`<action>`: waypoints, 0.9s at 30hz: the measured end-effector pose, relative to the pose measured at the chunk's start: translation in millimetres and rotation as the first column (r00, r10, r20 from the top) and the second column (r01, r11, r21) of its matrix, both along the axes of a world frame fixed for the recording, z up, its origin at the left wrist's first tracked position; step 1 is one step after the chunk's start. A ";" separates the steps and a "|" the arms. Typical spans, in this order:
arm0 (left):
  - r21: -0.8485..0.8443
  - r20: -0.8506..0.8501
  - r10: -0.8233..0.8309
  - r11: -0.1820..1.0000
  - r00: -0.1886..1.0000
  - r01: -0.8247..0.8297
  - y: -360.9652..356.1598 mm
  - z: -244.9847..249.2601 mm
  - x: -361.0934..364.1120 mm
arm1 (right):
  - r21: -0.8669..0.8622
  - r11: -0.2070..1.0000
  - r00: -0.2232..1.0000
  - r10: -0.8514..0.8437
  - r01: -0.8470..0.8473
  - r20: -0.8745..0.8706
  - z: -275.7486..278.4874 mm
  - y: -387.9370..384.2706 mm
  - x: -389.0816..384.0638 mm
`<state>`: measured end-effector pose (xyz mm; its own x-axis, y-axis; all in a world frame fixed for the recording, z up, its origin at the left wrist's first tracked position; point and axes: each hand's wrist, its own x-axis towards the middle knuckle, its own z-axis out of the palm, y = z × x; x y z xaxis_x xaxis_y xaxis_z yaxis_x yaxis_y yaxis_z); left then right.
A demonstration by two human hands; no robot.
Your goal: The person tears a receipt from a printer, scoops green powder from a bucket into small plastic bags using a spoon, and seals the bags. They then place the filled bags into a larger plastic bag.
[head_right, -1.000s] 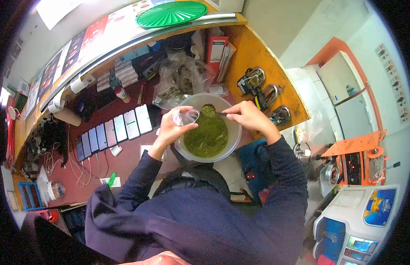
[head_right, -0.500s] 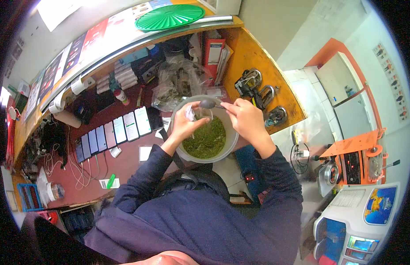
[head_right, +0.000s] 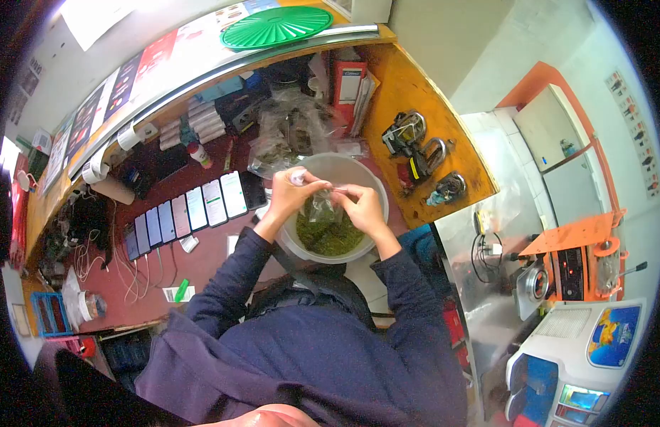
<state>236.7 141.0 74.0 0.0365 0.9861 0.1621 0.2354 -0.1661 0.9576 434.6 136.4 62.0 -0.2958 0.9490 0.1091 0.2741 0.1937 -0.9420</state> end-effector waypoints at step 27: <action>0.223 0.183 0.025 0.973 0.983 -0.066 -17.4 19.2 -16.4 | 0.322 0.912 0.967 -0.232 0.253 -0.104 50.7 -11.3 -15.3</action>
